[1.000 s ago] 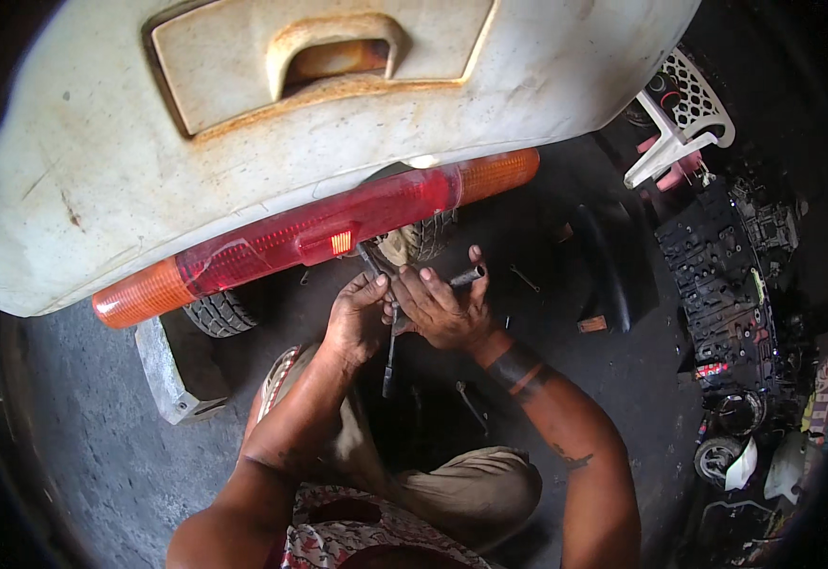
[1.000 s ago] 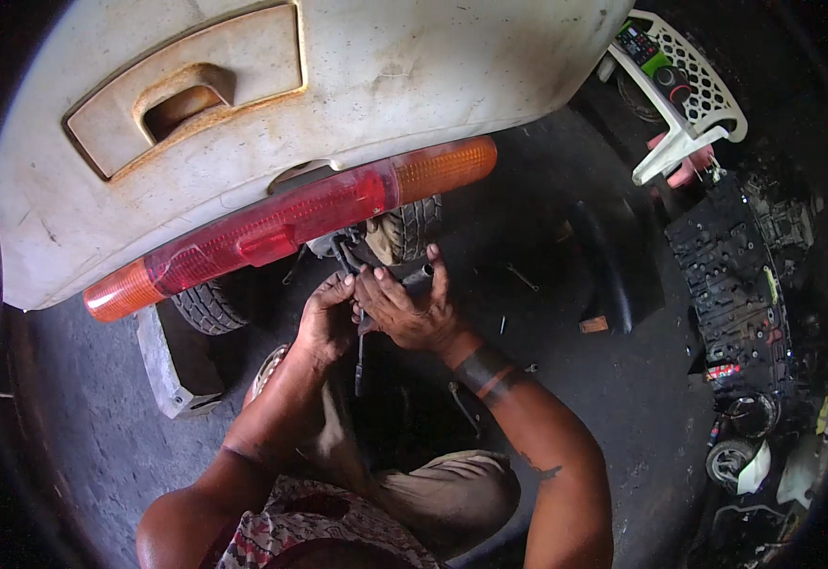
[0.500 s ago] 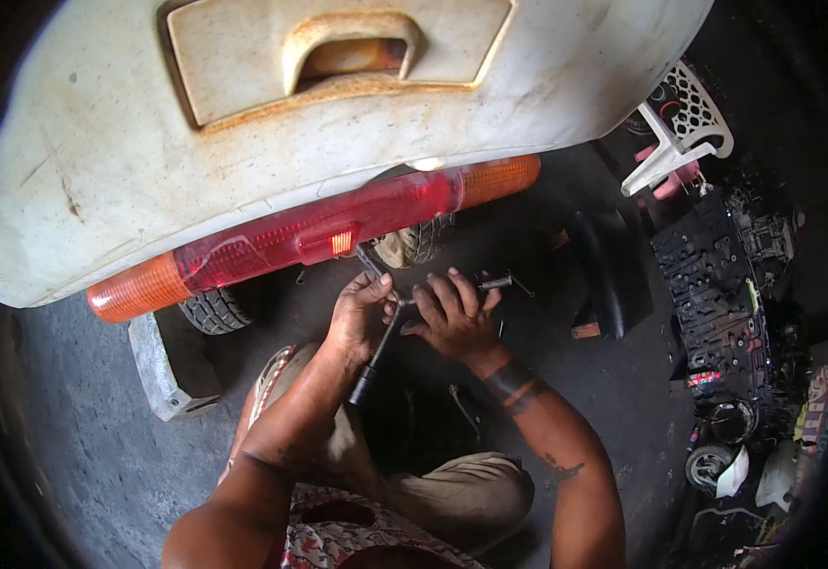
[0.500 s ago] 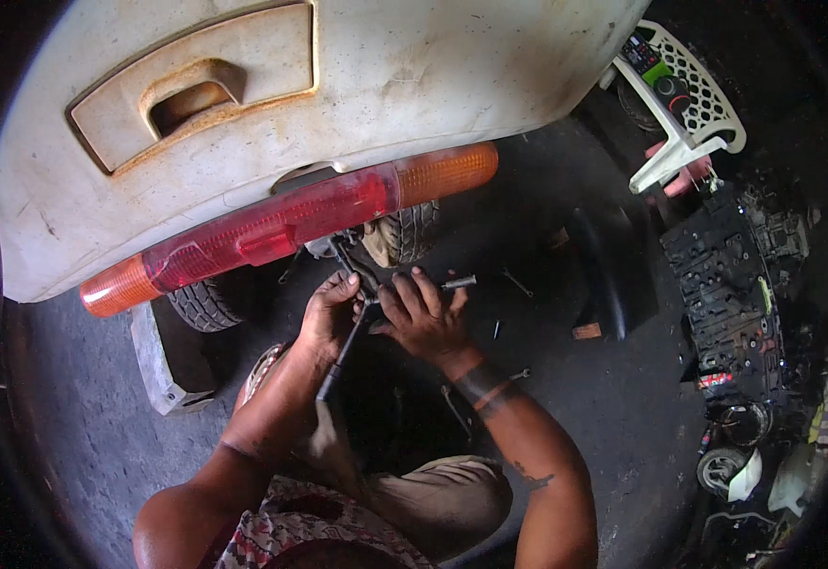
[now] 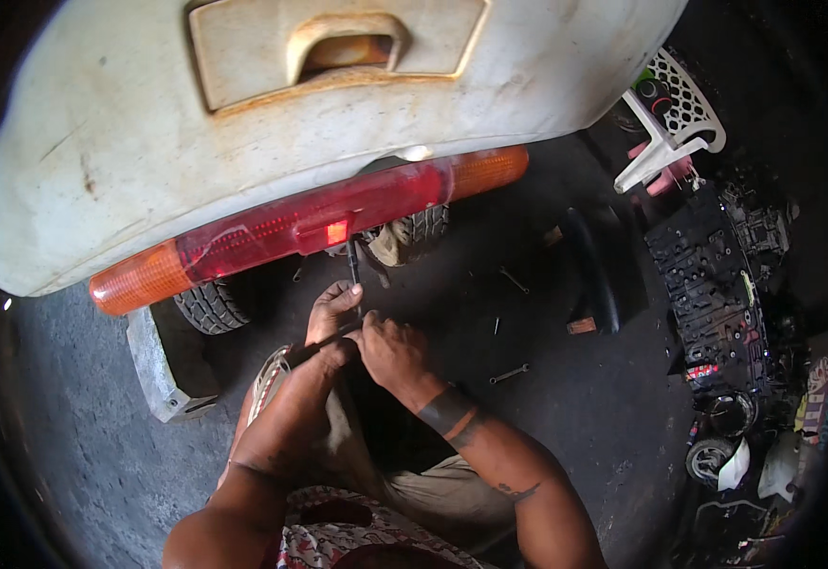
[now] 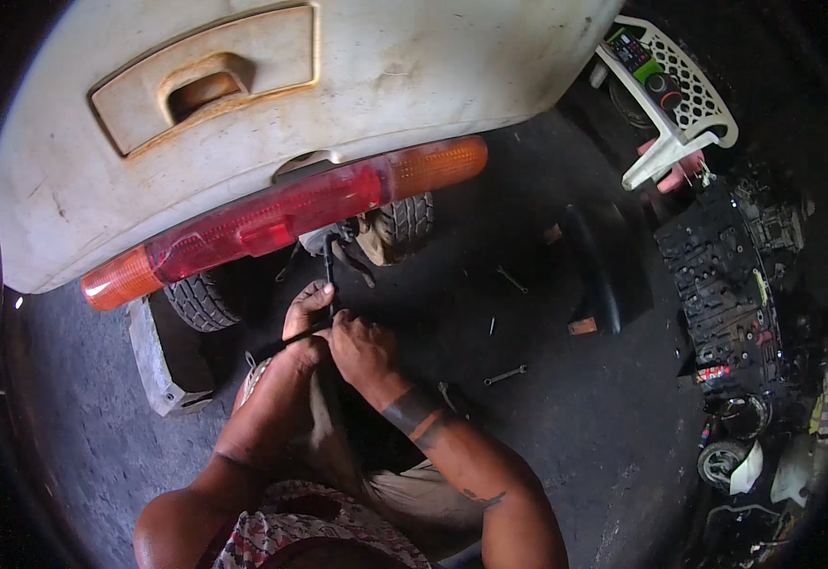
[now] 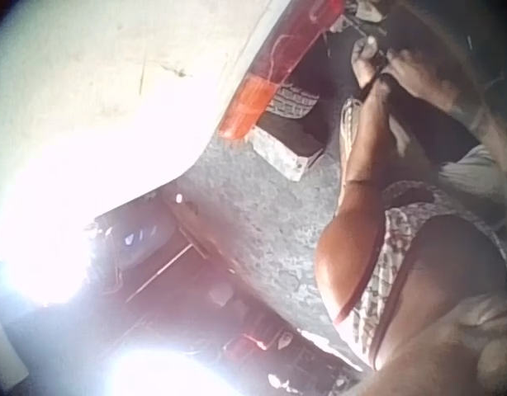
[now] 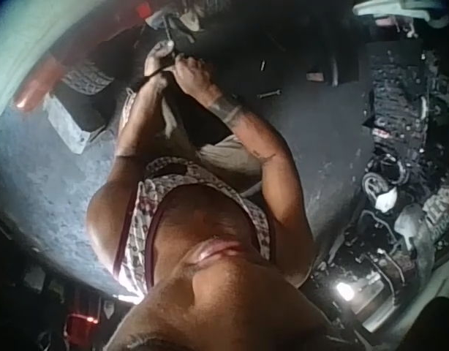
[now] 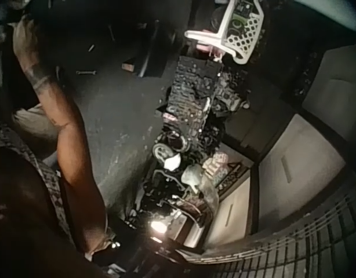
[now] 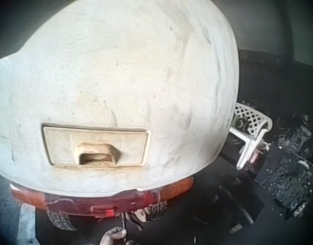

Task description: Removing and reattaching a metal bracket on the rear of a small vehicle using a socket wrench.

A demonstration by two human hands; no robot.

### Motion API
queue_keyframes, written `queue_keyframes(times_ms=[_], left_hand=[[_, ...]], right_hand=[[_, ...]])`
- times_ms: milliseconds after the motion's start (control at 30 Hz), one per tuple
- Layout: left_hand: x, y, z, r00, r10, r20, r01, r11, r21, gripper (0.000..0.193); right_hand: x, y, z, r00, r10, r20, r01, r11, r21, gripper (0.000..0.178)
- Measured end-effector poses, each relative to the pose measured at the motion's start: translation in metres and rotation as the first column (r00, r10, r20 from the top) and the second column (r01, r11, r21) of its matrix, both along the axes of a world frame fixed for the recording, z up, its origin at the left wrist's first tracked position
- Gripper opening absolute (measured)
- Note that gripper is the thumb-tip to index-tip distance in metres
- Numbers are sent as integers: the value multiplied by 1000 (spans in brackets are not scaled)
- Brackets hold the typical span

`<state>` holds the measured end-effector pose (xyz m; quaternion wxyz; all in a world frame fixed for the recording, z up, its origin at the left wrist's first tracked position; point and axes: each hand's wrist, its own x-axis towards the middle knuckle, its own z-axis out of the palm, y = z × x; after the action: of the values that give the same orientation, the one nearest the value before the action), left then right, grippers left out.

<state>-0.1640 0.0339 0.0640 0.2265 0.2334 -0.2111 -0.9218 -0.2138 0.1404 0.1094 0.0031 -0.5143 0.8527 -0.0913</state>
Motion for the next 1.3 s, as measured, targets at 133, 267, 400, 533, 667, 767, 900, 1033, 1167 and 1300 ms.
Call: queue_keyframes(times_ms=[133,267,400,533,667,767,900,1033,1167,1300], left_hand=[[18,-13,4,992,-58,-110,58,998,-7,19],[13,-21,15,946,-184,-266,200,979,33,21],[-6,-13,14,967,-137,-214,166,978,126,16],[-12,-6,4,994,-28,-108,45,986,159,9],[-10,-9,4,995,-9,-104,19,996,90,9],[-13,-12,10,990,-7,-142,24,993,117,8],[-13,-13,16,999,8,-41,-7,1000,13,11],[-11,-13,16,997,25,-77,-24,1000,13,13],[-10,-14,13,998,23,-58,-22,1000,20,13],[-13,-7,10,997,38,-69,-38,999,-1,14]], right_hand=[[13,-22,-4,921,13,388,75,975,-211,48],[5,-22,-1,218,35,975,483,864,-139,61],[-4,-10,-2,57,7,998,643,764,-42,56],[-25,16,15,817,-102,568,205,971,-120,48],[-43,44,58,987,-13,-160,24,997,68,32],[-30,53,88,983,86,-163,-104,988,-110,27],[-25,49,103,890,153,-429,-232,963,-137,30],[-30,32,73,944,204,-259,-264,939,-222,41],[-24,23,36,921,75,-383,-141,979,-145,38],[-37,17,24,940,78,-333,-112,990,-82,36]])
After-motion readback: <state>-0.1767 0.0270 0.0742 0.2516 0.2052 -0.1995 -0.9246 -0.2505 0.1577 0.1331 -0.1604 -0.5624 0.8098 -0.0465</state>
